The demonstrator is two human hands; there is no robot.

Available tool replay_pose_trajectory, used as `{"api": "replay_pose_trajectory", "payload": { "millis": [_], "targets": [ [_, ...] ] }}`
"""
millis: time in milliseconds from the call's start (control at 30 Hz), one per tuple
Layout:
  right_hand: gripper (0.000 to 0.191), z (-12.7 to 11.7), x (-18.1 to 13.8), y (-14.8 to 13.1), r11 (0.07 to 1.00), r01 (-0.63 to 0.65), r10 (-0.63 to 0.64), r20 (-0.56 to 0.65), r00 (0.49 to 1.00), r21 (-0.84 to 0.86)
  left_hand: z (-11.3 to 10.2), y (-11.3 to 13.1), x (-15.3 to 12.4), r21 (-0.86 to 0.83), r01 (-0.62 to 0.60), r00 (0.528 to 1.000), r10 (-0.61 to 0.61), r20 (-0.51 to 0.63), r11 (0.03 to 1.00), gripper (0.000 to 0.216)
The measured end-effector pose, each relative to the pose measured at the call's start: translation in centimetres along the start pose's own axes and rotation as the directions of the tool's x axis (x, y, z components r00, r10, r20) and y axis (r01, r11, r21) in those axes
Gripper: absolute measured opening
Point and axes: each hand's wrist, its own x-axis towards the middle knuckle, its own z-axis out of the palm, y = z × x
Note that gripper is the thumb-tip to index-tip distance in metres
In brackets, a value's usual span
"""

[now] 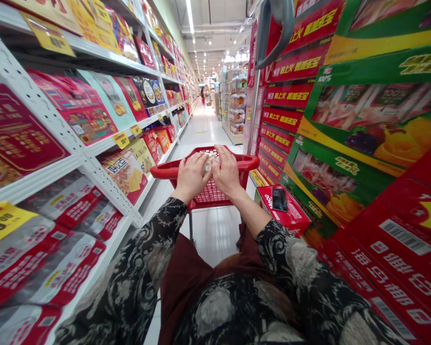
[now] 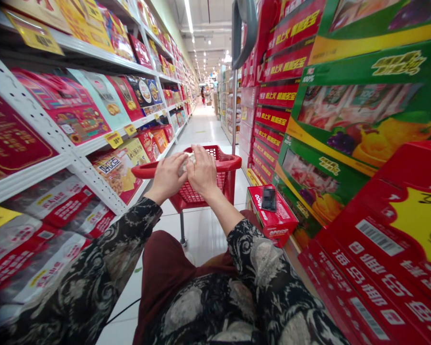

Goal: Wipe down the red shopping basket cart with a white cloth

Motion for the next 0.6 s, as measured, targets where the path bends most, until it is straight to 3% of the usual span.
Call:
{"api": "replay_pose_trajectory", "payload": {
  "millis": [167,333,500,600],
  "targets": [
    [0.042,-0.4,-0.9,0.9,0.994,-0.034,0.043,0.086,0.995,-0.100,-0.3,-1.2,-0.2,0.019,0.078,0.993,-0.076,-0.095,0.997,0.043],
    [0.042,-0.4,-1.3,0.5,0.995,-0.018,0.026,0.081,0.996,-0.098,0.3,-0.8,0.0,0.034,0.042,0.997,-0.039,-0.071,0.999,0.055],
    [0.043,-0.3,-1.4,1.3,0.993,-0.007,0.014,0.061,0.998,-0.121,0.2,-1.5,-0.8,0.056,0.026,0.997,-0.022,-0.078,0.998,0.043],
    [0.043,-0.1,-1.5,1.6,0.993,0.006,0.000,0.048,0.999,-0.119,-0.1,-3.2,-1.0,0.044,0.147,0.982,-0.141,-0.126,0.988,0.040]
  ]
}}
